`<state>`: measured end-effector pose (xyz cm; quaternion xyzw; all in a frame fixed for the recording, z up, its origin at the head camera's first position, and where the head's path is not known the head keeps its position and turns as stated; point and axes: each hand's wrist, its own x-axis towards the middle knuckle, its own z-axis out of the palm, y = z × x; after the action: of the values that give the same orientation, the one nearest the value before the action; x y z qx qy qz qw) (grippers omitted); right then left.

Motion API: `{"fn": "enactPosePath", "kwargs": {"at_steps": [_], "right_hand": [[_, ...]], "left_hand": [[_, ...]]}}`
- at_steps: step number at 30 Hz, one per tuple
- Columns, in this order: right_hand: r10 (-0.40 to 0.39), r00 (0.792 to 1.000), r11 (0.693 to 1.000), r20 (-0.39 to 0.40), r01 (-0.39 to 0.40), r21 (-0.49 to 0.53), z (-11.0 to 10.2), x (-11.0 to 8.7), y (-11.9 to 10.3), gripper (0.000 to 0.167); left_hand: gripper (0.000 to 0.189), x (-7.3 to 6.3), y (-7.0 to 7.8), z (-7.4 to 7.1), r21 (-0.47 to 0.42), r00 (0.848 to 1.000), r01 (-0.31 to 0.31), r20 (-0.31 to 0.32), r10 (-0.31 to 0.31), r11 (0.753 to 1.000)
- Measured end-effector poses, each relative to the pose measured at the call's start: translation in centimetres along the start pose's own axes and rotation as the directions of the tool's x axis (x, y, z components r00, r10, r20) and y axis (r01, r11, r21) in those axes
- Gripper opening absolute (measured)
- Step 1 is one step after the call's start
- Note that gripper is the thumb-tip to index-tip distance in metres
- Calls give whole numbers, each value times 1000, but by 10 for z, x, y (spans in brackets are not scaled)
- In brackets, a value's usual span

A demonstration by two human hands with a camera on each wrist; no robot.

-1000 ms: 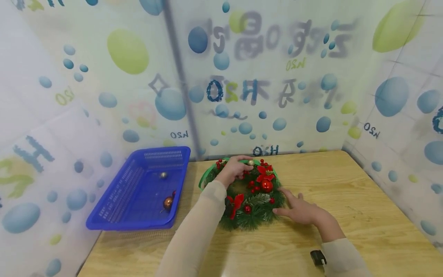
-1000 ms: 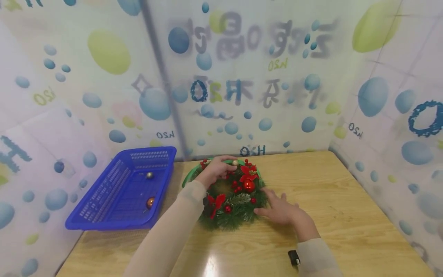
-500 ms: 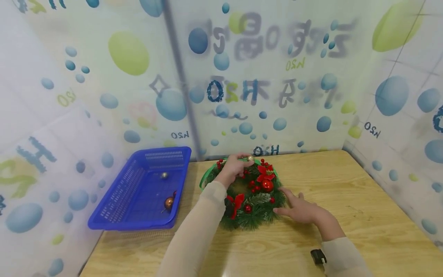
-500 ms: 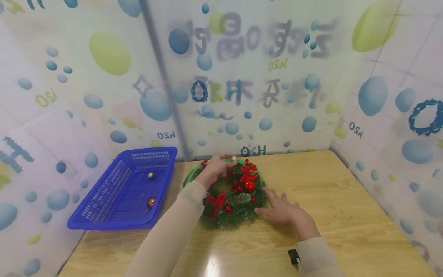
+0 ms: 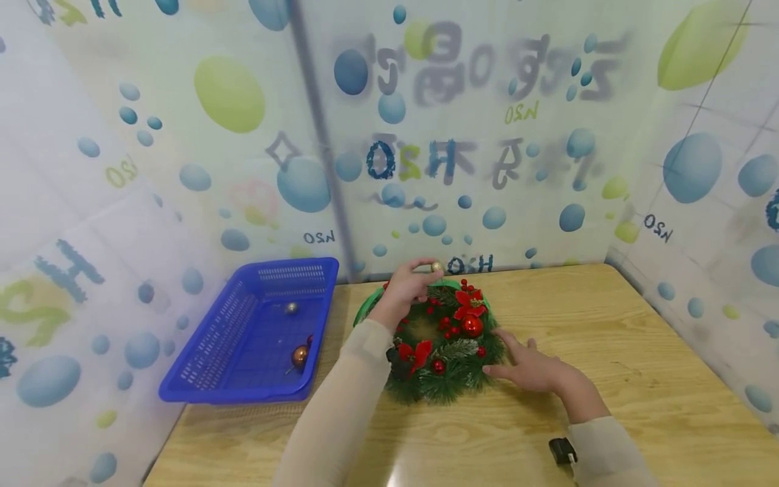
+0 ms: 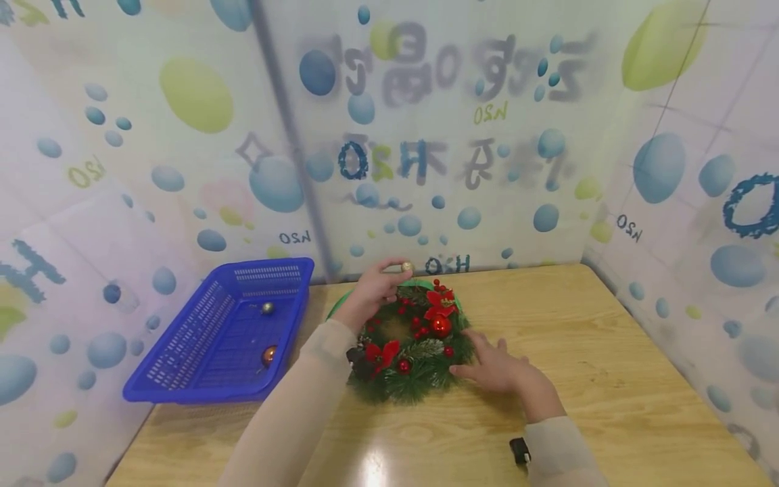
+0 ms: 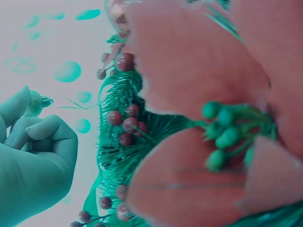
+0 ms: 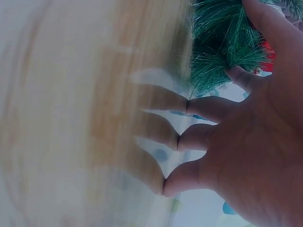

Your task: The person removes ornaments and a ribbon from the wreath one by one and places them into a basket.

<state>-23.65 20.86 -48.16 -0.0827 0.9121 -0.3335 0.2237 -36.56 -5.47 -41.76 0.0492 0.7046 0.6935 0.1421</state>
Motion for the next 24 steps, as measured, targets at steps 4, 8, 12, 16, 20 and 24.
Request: {"fn": "enactPosePath", "kwargs": {"at_steps": [4,8,12,16,20,24], "right_hand": [[-6,1000,1000,6,6,18,-1,-2,-1,102],[-13,1000,999,8,13,29,-1,-3,-3,102],[-17,1000,999,11,17,33,-2,-5,-4,102],[-15,1000,999,12,15,30,-2,-4,-2,103],[-22,1000,999,16,21,37,-1,-4,-1,102],[-24,1000,999,12,24,36,-1,-4,-1,102]], "left_hand": [[40,-6,6,-2,-2,1000,-10,-7,10,1000],[39,-13,12,-3,-25,1000,-26,-12,26,999],[38,-19,17,-4,-44,999,-44,-9,44,998],[37,-25,19,-5,-66,998,-62,-6,62,996],[36,-32,20,-7,-82,997,-74,-14,73,994],[37,-41,19,-9,-81,996,-87,-26,85,993]]}}
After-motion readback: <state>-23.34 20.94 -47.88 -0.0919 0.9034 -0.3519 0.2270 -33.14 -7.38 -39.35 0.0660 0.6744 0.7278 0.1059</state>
